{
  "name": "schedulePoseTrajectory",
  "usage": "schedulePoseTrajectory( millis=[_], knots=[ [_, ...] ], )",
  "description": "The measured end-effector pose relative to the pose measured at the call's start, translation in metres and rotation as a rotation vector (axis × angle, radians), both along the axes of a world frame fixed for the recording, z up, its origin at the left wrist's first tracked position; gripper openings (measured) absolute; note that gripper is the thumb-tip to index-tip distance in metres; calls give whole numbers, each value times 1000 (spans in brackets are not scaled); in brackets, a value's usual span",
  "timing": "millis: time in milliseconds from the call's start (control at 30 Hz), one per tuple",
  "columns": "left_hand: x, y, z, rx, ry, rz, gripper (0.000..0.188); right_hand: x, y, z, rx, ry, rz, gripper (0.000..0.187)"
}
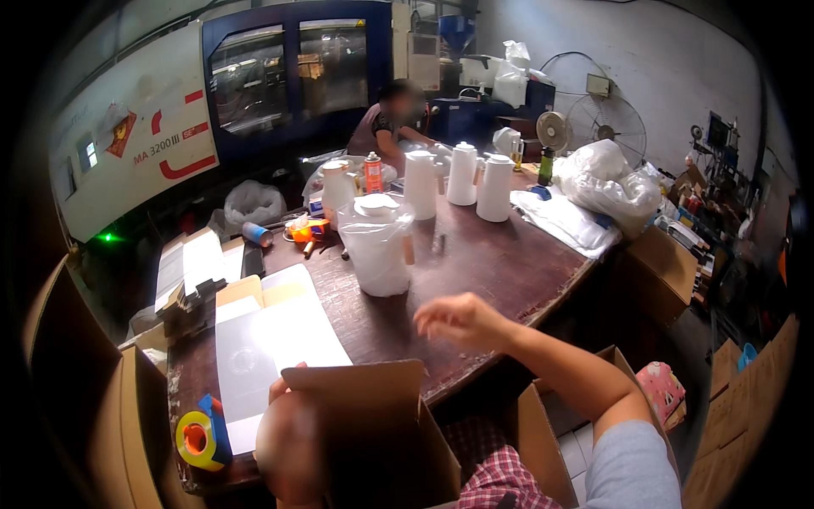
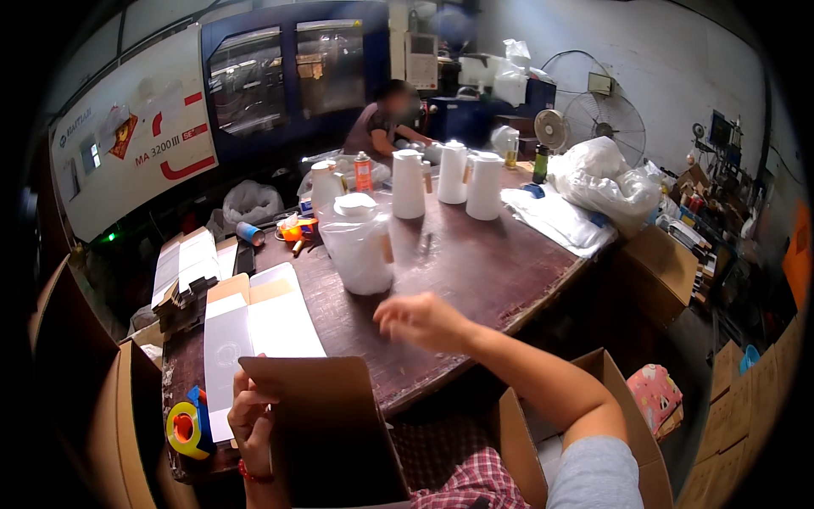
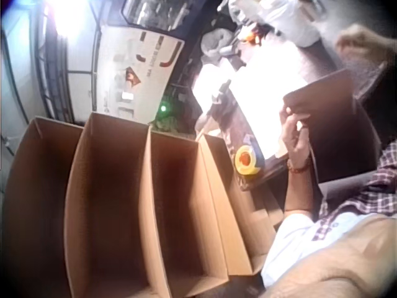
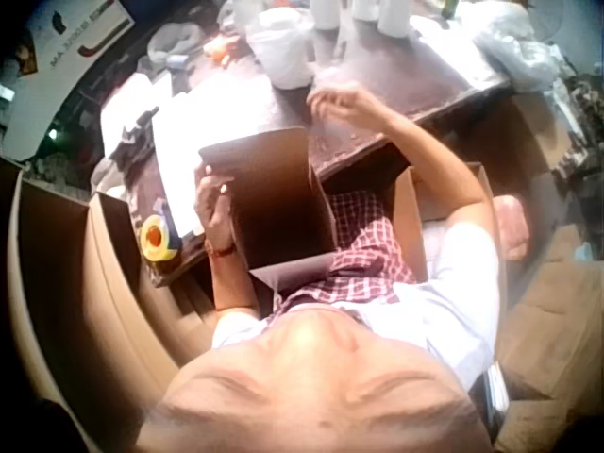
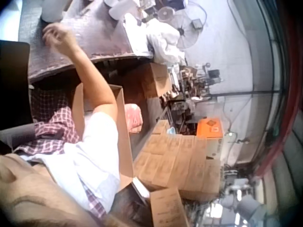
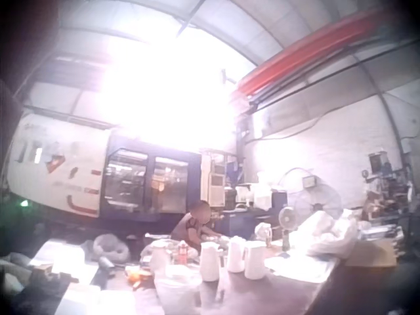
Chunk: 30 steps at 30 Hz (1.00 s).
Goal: The person folds cardboard boxes by hand, places white plastic objects into the boxes, and stacks the completed boxes inside a large container.
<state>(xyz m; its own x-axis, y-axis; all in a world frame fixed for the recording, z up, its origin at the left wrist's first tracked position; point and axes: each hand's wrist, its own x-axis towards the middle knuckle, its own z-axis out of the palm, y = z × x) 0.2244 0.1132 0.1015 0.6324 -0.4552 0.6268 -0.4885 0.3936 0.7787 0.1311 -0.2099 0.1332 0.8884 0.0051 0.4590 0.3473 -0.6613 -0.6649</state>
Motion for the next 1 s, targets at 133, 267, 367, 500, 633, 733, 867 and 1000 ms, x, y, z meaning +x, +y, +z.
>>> schedulePoseTrajectory(
  millis=[133, 267, 367, 500, 633, 733, 867, 1000],
  knots=[
    [2, -5, -11, 134, 245, 27, 31, 86, -74, -31, -887, -205, -528, 28],
    [3, -2, -27, 11, 348, -4, 35, 154, -150, -60, -1551, -406, -597, 37],
    [9, 2, -36, -19, 381, 24, 38, 182, -155, -57, -1736, -369, -582, 49],
    [7, 3, -41, -44, 401, 35, 42, 193, -165, -51, -1654, -299, -450, 34],
    [2, 2, -37, -21, 398, 44, 51, 189, -142, -43, -1665, -525, -363, 16],
    [-10, -5, -27, 14, 456, 88, 54, 163, -118, -35, -1819, -363, -278, 14],
    [2, 1, -37, 106, 337, 114, 57, 100, -87, 4, -1700, -455, -218, 12],
    [-39, -14, 12, -82, 345, -31, 58, 14, -85, 38, -1436, -257, -294, 16]
  ],
)
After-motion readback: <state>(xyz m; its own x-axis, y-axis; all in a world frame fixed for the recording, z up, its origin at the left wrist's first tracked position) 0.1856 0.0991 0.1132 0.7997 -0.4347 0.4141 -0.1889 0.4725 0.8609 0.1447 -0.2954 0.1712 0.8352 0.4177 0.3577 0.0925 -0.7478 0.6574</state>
